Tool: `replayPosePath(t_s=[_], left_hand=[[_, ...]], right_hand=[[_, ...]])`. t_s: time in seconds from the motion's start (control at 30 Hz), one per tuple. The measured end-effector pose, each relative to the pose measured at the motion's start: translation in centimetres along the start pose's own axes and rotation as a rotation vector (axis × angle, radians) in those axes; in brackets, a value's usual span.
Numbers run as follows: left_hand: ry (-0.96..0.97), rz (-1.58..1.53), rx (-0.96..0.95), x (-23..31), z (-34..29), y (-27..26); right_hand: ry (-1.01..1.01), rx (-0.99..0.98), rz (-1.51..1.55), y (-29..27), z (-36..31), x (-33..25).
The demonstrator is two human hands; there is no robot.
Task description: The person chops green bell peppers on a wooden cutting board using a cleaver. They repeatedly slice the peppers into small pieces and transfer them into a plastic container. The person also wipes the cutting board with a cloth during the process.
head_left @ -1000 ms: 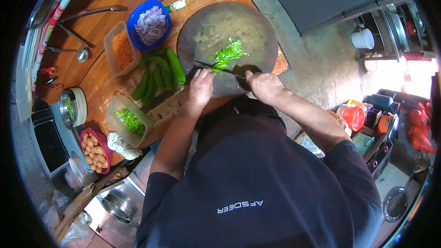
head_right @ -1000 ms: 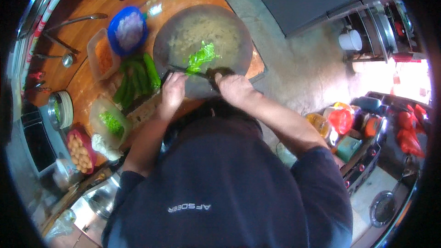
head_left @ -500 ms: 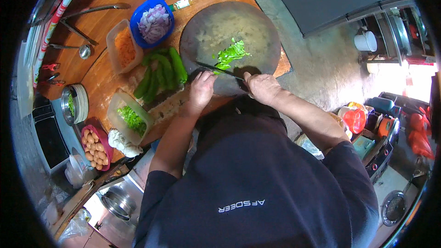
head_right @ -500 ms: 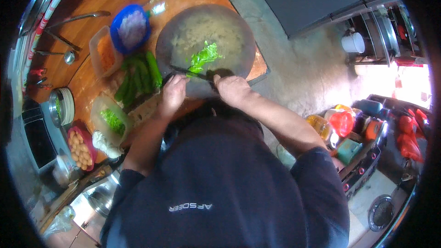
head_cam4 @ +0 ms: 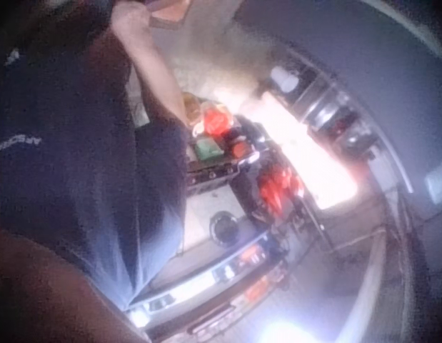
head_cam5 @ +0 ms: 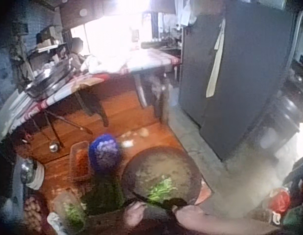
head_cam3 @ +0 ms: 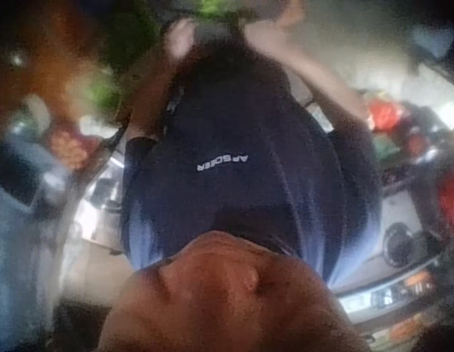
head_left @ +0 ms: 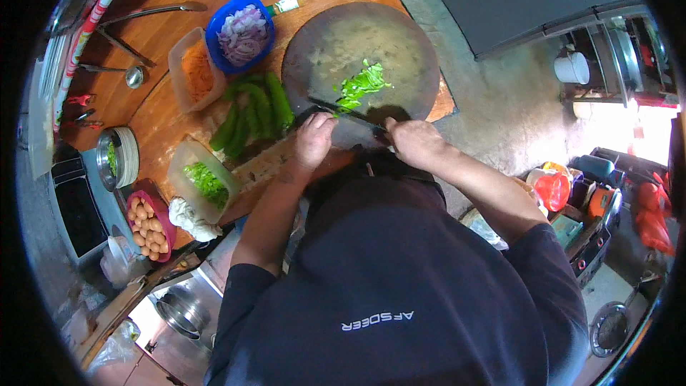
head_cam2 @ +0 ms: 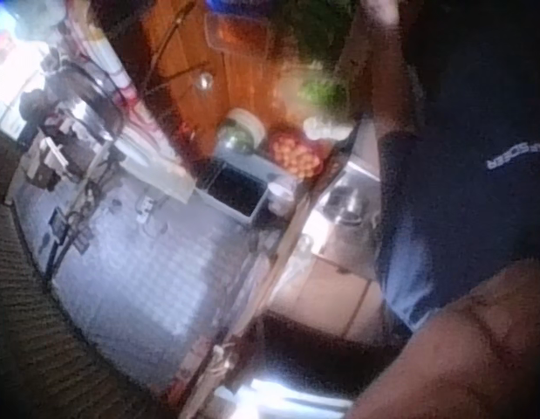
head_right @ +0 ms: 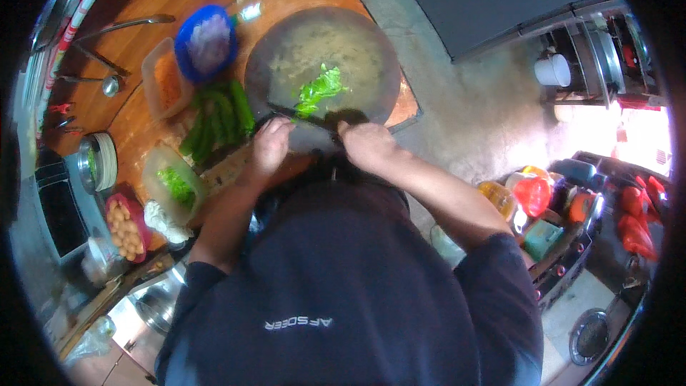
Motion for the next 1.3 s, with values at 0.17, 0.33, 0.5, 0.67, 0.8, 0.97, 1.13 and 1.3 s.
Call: replayPosePath(t_s=[0.17, 0.33, 0.5, 0.67, 0.8, 0.97, 1.13, 1.3], left_hand=[[0.009, 0.028, -0.039, 0.2, -0.2, -0.1], [0.03, 0.007, 0.01, -0.6, -0.6, 0.6], [-0.047, -0.037, 0.084, -0.4, 0.7, 1.1], [-0.137, -0.023, 0.114, 0.5, 1.6, 2.9], [-0.171, 0.144, 0.012, 0.4, 4.6, 2.1], [-0.335, 0.173, -0.188, -1.1, 7.1, 3.8], [-0.212, 0.104, -0.207, -1.0, 8.6, 5.1], [-0.143, 0.152, -0.226, 0.1, 9.1, 5.8]], right_hand=[[-0.015, -0.007, 0.022, -1.0, 0.4, -0.5], [0.037, -0.076, 0.155, 0.3, 1.5, -0.2], [0.147, 0.063, 0.311, -1.6, -0.2, 0.3], [0.329, 0.328, 0.097, -1.8, -2.3, 5.5], [0.4, 0.302, -0.049, 0.5, -0.8, 7.6], [0.251, 0.28, -0.099, 2.4, -1.0, 3.8], [0.5, 0.18, 0.703, 3.6, -2.3, 6.0], [0.625, -0.043, 1.502, 7.6, -3.2, 7.9]])
Point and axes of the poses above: each hand's wrist, its own z-axis towards the middle knuckle, its own y-axis out of the palm, x = y × z, the point moved 4 cm from there along z, towards the middle knuckle, and after that the axes turned 14 degrees about -z, right-handed, at the moved point
